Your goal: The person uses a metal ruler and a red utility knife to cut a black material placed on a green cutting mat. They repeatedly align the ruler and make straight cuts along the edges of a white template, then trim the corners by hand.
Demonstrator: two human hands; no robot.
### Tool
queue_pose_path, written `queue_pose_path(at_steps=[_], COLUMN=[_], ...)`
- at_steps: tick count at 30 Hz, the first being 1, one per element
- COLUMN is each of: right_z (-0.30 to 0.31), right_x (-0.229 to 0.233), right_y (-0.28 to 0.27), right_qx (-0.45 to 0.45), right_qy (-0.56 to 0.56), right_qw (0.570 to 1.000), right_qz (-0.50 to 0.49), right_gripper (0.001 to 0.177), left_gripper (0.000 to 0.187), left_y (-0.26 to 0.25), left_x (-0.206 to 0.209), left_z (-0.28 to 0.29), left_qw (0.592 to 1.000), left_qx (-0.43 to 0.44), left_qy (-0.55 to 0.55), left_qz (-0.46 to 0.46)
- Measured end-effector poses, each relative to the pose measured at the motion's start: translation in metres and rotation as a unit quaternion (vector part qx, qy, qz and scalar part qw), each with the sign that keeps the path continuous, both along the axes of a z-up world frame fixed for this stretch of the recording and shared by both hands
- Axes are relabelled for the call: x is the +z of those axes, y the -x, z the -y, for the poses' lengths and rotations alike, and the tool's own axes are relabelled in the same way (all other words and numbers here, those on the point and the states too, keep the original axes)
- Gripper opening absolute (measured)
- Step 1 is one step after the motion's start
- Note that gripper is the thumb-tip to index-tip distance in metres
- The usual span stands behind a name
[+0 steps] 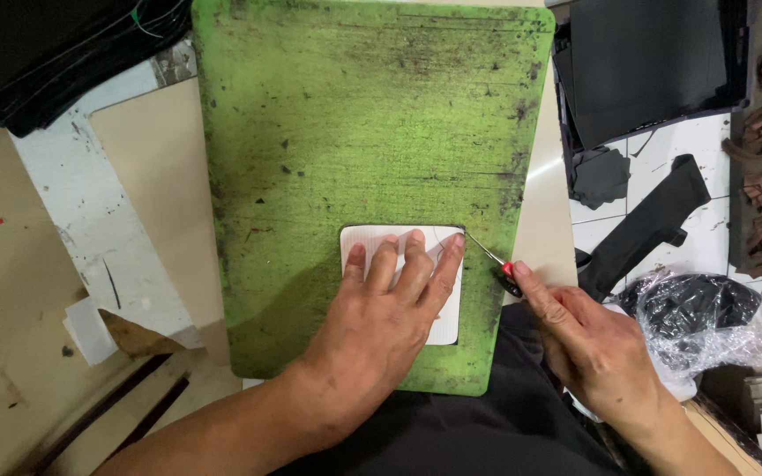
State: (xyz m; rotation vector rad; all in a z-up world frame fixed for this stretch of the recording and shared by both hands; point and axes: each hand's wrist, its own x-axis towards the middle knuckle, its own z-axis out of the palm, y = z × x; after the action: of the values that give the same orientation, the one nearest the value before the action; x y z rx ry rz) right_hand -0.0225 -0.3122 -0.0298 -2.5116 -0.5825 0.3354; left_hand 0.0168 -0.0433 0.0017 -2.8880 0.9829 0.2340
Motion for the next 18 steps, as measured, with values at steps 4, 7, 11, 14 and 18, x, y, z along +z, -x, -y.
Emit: queue_pose_path(at_steps=[4, 7, 11, 14, 18], right_z=[0.0041, 0.0067, 0.0034, 0.003, 0.0019], right_x=[0.0022, 0.0013, 0.0052, 0.0052, 0.0089], right_y=[-0.0055, -0.0069, -0.008, -0.0053, -0.0003], right_qx=[0.012, 0.033, 0.031, 0.032, 0.024], right_qy=[0.018, 0.052, 0.091, 0.13, 0.12], right_qw=[1.0, 0.998, 0.995, 0.987, 0.987], right_qz=[-0.008, -0.007, -0.038, -0.085, -0.101], right_gripper=[0.067, 0.064, 0.076, 0.084, 0.074], left_gripper=[0.062, 0.059, 0.058, 0.058, 0.055], left_y=[0.0009, 0.0016, -0.0003, -0.0004, -0.0037], left_x=[-0.0028, -0.0049, -0.0031, -0.0039, 0.001], left_z=[0.0005, 0.0016, 0.0012, 0.0021, 0.0019], left_qw=[1.0, 1.0, 1.0, 1.0, 1.0], left_qx=[-0.006, 0.01, 0.003, -0.002, -0.001], left_qy=[-0.004, 0.006, 0.005, -0.005, -0.002], left_qz=[-0.013, 0.001, -0.003, -0.003, 0.006])
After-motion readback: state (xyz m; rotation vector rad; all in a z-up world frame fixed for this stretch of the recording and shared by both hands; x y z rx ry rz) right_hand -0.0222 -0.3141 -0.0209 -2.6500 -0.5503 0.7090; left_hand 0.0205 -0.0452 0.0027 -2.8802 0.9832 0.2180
